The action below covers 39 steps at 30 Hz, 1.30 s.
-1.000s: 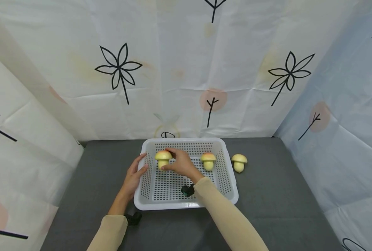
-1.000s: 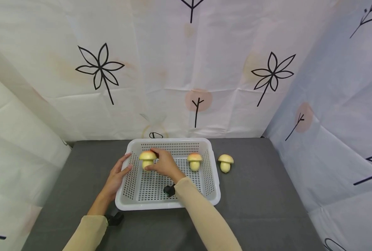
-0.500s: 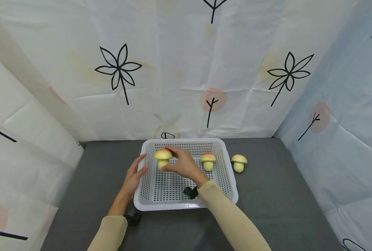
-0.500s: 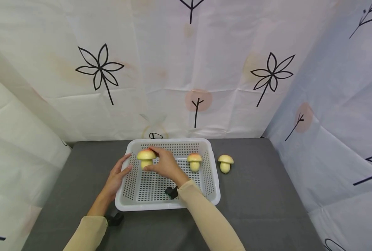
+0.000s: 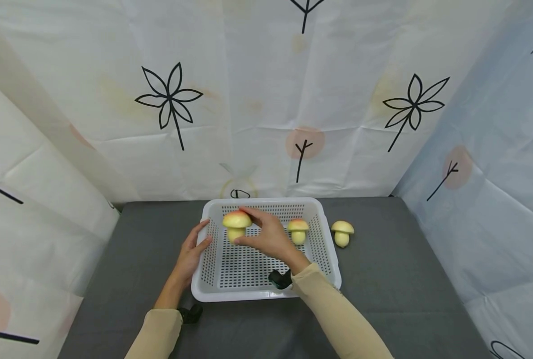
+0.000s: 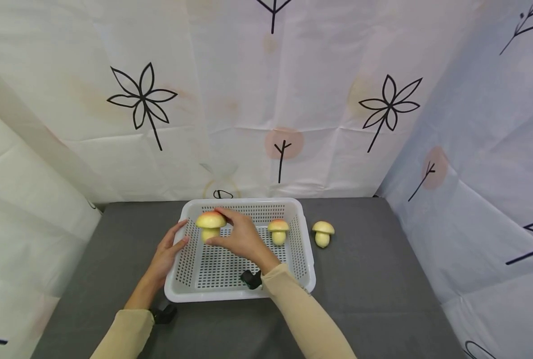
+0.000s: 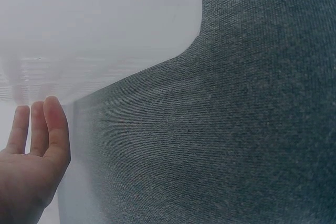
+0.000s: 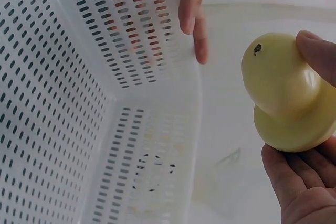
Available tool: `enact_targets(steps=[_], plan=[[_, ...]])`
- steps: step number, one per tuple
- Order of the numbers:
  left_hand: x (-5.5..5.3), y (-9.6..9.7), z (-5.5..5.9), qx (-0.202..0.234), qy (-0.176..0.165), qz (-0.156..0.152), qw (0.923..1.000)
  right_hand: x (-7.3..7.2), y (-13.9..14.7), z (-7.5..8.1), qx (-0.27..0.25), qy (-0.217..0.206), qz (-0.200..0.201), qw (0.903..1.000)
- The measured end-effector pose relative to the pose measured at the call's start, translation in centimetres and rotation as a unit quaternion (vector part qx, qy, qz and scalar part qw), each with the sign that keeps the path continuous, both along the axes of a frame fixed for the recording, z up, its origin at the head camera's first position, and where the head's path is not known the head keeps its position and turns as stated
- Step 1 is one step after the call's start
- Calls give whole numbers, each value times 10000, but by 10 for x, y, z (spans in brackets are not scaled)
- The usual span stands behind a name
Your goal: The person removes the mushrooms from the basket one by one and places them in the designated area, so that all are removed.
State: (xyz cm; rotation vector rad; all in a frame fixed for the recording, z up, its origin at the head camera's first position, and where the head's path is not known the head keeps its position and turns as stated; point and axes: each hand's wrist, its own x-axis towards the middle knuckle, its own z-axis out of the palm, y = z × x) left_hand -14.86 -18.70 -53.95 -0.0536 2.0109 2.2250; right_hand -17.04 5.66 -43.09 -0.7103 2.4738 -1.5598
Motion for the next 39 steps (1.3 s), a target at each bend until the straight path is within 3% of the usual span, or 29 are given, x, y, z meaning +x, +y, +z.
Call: enact_targets(steps=[30,39], plan=[[1,1,0,-71,66,54,9999,13,79,13,-478,221,-237,9983],[0,1,-2,-57,37,82,9999,15,105,18,-565,350,-484,9966]])
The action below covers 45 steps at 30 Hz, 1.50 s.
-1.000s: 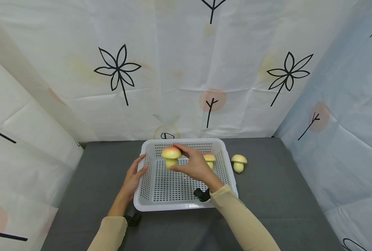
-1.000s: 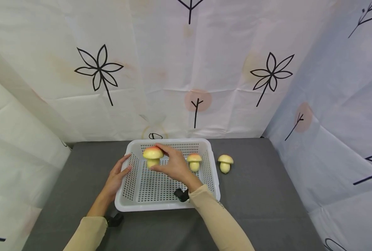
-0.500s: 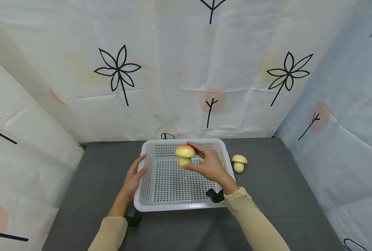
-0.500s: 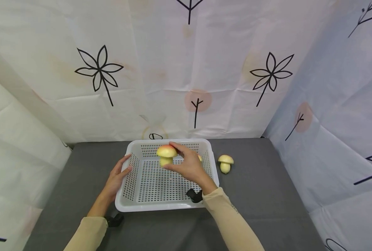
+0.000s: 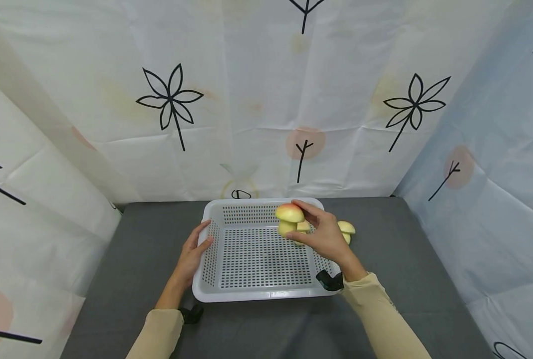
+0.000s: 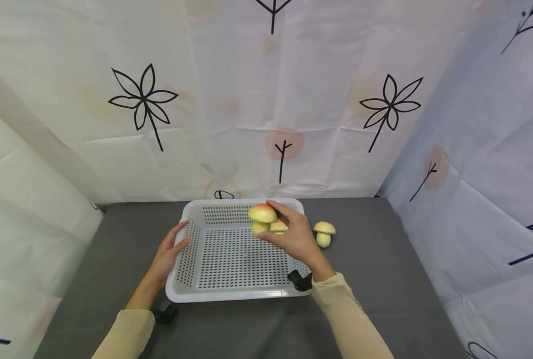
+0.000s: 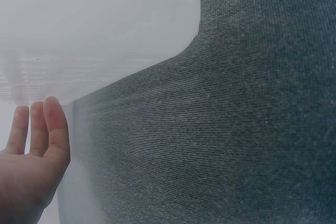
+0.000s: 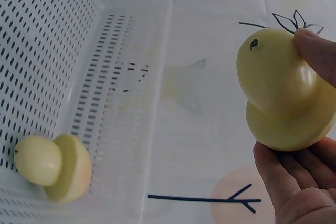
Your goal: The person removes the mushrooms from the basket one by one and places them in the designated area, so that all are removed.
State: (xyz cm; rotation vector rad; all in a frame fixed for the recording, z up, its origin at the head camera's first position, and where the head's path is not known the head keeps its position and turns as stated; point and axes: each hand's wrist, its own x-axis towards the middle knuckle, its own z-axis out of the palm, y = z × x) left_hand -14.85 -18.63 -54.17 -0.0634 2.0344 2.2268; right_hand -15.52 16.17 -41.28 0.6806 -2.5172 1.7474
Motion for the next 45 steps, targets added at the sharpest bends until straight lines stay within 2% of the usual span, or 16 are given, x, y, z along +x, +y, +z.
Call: enact_targets(steps=[6,18,22,37,45], plan=[[0,0,0,-23,-10,16,10000,4,17,1,-27,-12,-221,9998],[-1,0,1,48,-64,17,10000,9,54,-2,-143,282,-458,9985],[0,0,1,47,-47,1,10000,11,66,-2,-173,149,-584,9980],[1,1,0,23,74,-51,10000,11,108,-4,400,-92,-1286,9909],[1,0,-1,6,60,-18,10000,4,131,-15,577,-426,-1577,9849]])
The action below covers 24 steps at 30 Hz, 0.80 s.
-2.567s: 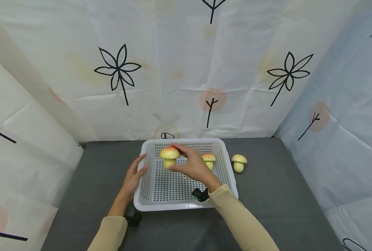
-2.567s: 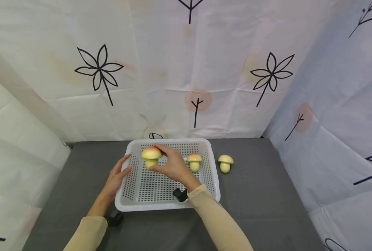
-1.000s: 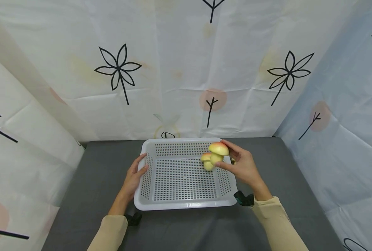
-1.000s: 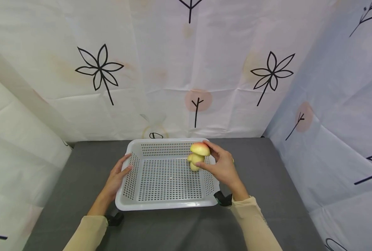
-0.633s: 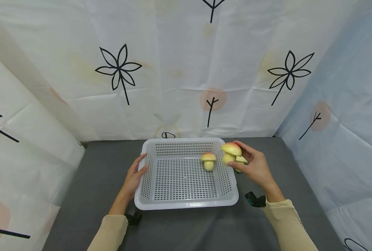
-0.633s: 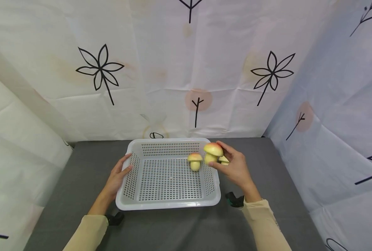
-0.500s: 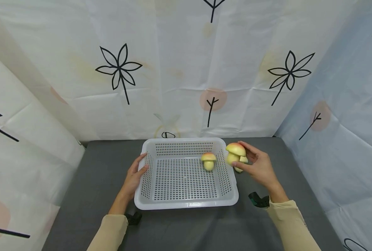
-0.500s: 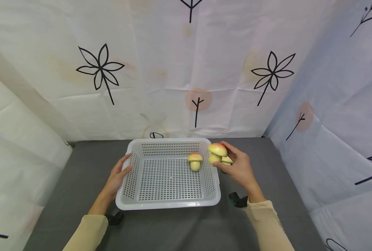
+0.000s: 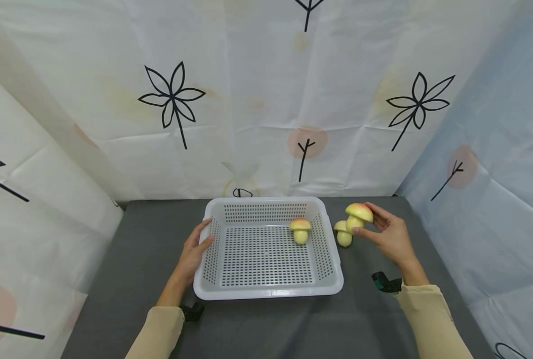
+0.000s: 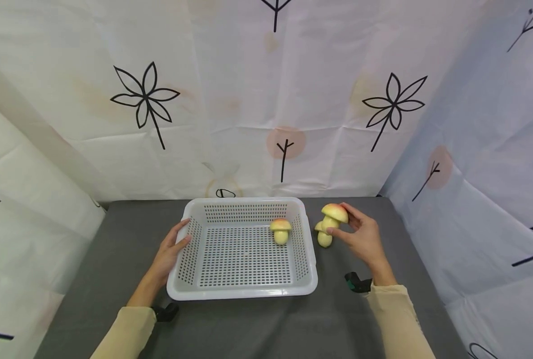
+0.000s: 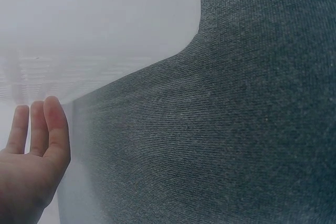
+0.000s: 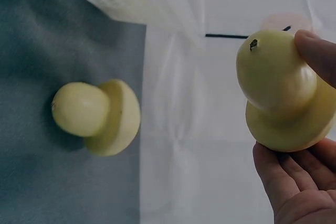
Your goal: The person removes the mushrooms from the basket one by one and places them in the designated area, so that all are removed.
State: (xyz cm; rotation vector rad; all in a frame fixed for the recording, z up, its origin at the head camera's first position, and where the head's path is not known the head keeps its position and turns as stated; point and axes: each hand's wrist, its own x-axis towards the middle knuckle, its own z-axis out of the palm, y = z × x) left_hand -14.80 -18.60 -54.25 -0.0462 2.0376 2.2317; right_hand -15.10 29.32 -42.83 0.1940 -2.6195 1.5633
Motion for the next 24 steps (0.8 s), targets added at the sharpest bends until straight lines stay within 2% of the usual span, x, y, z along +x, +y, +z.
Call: enact_targets(steps=[5,14,24], plan=[[0,0,0,15,-11,18,10000,-1,11,-7,105,-303,-140,9994],[0,1,0,-30,-1,29,10000,-3,26,-25,316,-412,-281,9983],[1,2,0,-16,31,48,10000,-6,42,-43,418,-738,-476,9953]])
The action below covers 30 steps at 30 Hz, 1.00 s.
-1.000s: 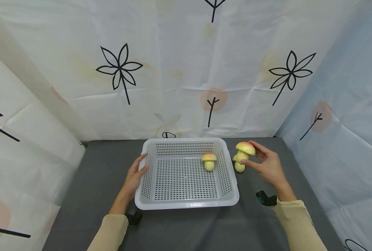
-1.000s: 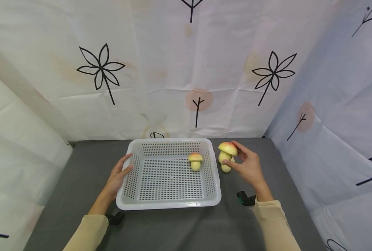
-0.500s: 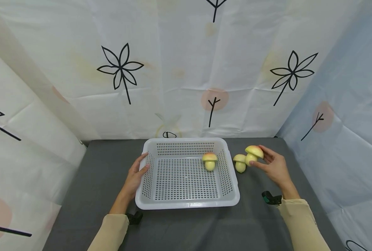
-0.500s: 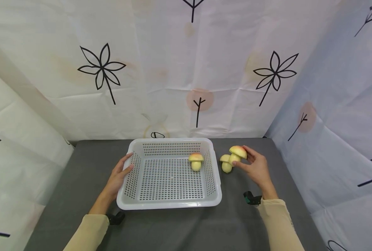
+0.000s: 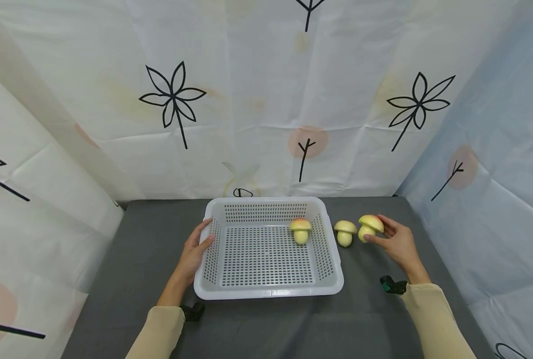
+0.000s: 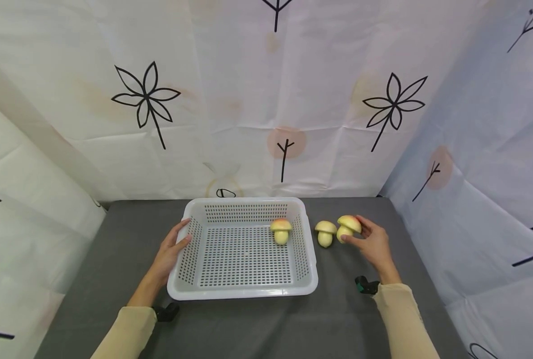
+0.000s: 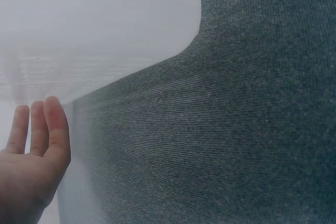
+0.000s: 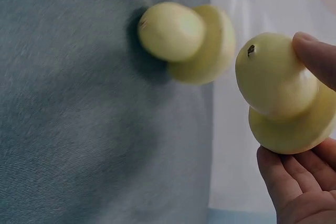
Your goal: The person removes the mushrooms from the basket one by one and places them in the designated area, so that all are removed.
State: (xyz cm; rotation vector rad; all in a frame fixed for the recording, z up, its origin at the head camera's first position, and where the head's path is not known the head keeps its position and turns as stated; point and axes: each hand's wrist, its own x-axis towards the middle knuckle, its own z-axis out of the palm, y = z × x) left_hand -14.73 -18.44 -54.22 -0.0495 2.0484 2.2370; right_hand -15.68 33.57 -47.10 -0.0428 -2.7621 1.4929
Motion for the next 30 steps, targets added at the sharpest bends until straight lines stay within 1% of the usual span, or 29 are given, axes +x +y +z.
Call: enact_targets(steps=[5,11,22,26,30], plan=[[0,0,0,27,-9,-28,10000,-6,8,-13,104,-281,-187,9994],[0,0,2,51,-22,-45,10000,-11,13,-26,296,-547,-255,9977],[0,-1,1,77,-7,-52,10000,-20,16,-51,397,-663,-270,9966],[0,-1,1,63,-1,-58,10000,-21,16,-57,488,-743,-304,9956],[0,-1,1,52,2,-49,10000,-23,16,-59,429,-806,-314,9953]])
